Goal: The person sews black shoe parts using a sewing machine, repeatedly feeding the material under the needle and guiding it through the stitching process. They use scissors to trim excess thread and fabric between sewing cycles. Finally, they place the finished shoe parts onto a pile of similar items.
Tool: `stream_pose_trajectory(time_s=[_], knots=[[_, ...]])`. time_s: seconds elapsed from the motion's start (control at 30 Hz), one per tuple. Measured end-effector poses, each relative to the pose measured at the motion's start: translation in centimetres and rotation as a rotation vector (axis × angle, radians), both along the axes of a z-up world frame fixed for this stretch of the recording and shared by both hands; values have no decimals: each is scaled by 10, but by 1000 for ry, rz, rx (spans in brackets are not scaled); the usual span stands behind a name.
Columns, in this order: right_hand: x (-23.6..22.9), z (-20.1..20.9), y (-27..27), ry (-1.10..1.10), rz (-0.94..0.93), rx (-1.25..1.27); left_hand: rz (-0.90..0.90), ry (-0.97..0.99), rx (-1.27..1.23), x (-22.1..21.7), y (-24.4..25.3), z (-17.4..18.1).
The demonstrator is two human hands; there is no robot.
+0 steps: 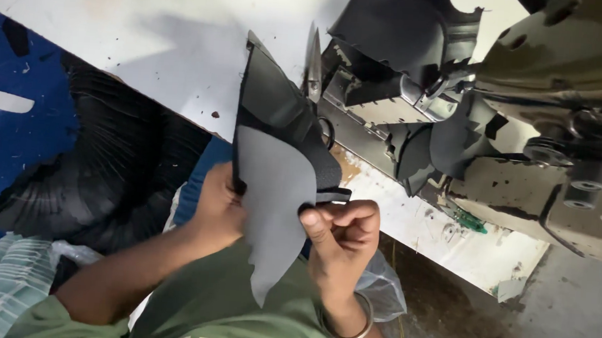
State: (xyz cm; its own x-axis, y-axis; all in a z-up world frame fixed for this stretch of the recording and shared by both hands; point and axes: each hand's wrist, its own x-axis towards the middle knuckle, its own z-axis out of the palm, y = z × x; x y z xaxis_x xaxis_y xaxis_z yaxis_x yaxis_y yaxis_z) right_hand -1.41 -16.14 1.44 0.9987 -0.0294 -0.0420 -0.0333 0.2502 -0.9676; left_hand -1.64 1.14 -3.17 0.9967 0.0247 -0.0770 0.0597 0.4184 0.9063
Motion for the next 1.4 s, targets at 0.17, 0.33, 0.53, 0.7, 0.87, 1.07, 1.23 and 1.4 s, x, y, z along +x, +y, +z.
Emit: stream_pose_trajectory(time_s=[0.17, 0.33, 0.53, 0.7, 0.87, 1.07, 1.23, 1.4], knots=[[2, 1, 3, 51, -16, 84, -39, 18, -72, -2, 6, 4], [6, 4, 0, 128, 30, 169, -66, 30, -78, -8, 5, -11], [14, 4, -1, 200, 78, 264, -99, -15, -131, -2, 9, 7], [20, -5, -10, 220, 68, 281, -158, 98, -167, 7, 3, 15], [30, 1, -5, 161, -6, 198, -206, 78, -407, 1, -5, -26], [30, -10, -14, 58, -61, 131, -258, 67, -333, 28, -3, 37], [25, -19, -17, -22, -75, 51, -234, -58, 109, 34, 0, 49], [29, -5, -3, 62, -79, 46, -242, -6, 176, 31, 4, 46]])
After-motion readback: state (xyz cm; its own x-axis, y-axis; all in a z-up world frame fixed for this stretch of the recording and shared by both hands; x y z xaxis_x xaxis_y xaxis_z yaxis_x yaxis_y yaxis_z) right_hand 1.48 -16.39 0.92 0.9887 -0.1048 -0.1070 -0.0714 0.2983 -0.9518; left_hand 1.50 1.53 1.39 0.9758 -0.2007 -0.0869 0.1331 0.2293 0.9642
